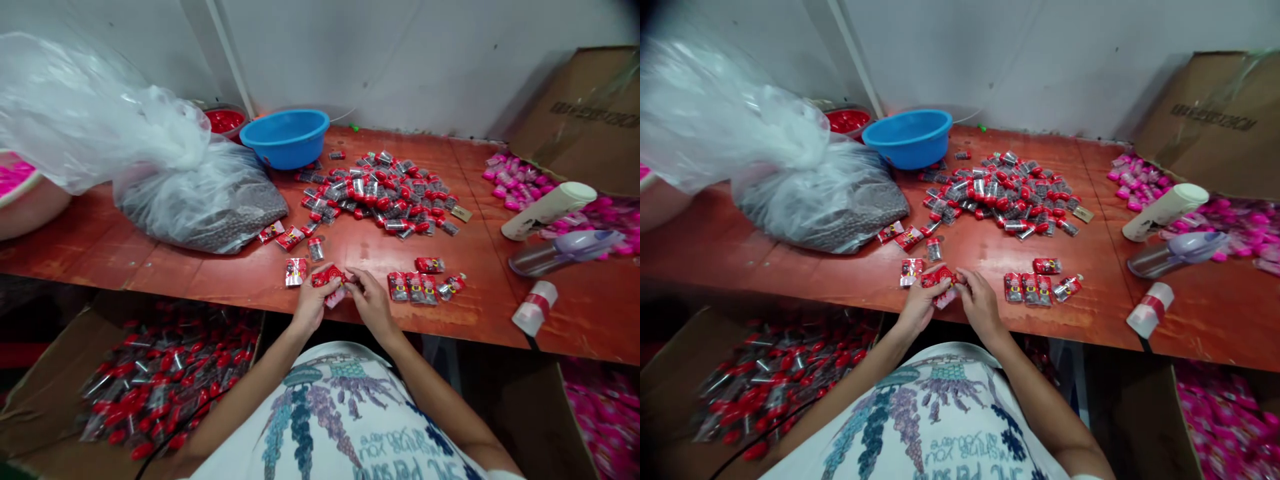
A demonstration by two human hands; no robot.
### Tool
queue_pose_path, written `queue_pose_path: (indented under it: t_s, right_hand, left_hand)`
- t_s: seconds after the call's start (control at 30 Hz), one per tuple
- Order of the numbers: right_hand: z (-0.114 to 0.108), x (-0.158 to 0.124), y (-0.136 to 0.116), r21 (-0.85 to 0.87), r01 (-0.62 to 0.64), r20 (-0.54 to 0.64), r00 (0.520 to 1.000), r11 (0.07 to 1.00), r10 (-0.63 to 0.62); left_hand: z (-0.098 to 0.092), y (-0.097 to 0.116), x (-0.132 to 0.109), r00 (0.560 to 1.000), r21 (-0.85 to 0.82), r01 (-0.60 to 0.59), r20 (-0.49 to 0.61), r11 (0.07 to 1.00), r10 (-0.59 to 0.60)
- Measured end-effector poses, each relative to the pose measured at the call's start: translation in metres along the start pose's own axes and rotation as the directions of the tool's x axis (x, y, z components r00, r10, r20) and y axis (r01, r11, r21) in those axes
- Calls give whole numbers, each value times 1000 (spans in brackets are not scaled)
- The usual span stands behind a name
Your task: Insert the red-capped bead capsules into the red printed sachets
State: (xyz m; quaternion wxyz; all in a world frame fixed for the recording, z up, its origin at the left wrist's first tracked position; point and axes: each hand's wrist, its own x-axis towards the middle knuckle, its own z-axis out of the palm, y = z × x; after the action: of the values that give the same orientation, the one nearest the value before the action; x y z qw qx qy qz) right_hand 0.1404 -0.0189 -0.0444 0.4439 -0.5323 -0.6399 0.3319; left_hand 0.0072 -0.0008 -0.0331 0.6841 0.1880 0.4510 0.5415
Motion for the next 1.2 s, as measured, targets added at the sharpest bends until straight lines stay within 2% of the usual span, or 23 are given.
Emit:
queue_pose_path:
  t_s: [0.13,0.23,0.3,0.4,0.47,0.53,0.63,0.7,0.77,0.83,0.9,1.0,1.1,1.2]
  right_hand:
    - [20,22,-2,42,120,150,981,992,-125]
    - [34,46,2,27,141,265,953,990,-143]
    - [48,65,5,-146,117,254,964,982,-77]
    - [69,90,9,-498,52,161,986,866,33]
    - [78,99,10,-613,38,155,985,789,73]
    - [80,100,11,-638,47,182,979,769,92]
    - [68,88,14,-589,44,230,966,807,116]
    - [55,72,17,-479,11,228,967,878,112]
    - [40,54,15,-289,-31,166,983,957,82]
    - [29,35,6,-88,-39,63,997,995,45]
    - [21,18,-6,33,-28,-21,999,999,28]
    - [15,4,-22,98,-36,-75,996,995,43]
    - [13,2,-25,132,-61,-112,991,989,76]
    - [12,3,-20,161,-79,-138,985,984,102]
  left_hand:
    - [-23,14,3,989,-10,-110,-102,994,108]
    - [-37,26,6,977,-51,-122,-181,991,111]
    - [-45,32,10,967,-84,-114,-236,990,91]
    - [-51,39,14,956,-148,-108,-287,983,62]
    - [-52,41,15,954,-186,-92,-298,978,33]
    - [-52,42,14,960,-213,-50,-279,976,-12]
    - [-51,43,13,969,-265,32,-227,964,-94]
    - [-49,44,13,966,-309,74,-213,948,-144]
    - [-45,43,14,964,-339,110,-194,934,-183]
    - [-39,41,16,964,-360,132,-169,923,-204]
    - [-30,38,19,963,-380,137,-166,915,-213]
    - [-16,33,22,955,-388,157,-175,908,-239]
    - [-5,28,23,957,-367,172,-157,914,-243]
    - [2,25,22,968,-352,129,-160,927,-195]
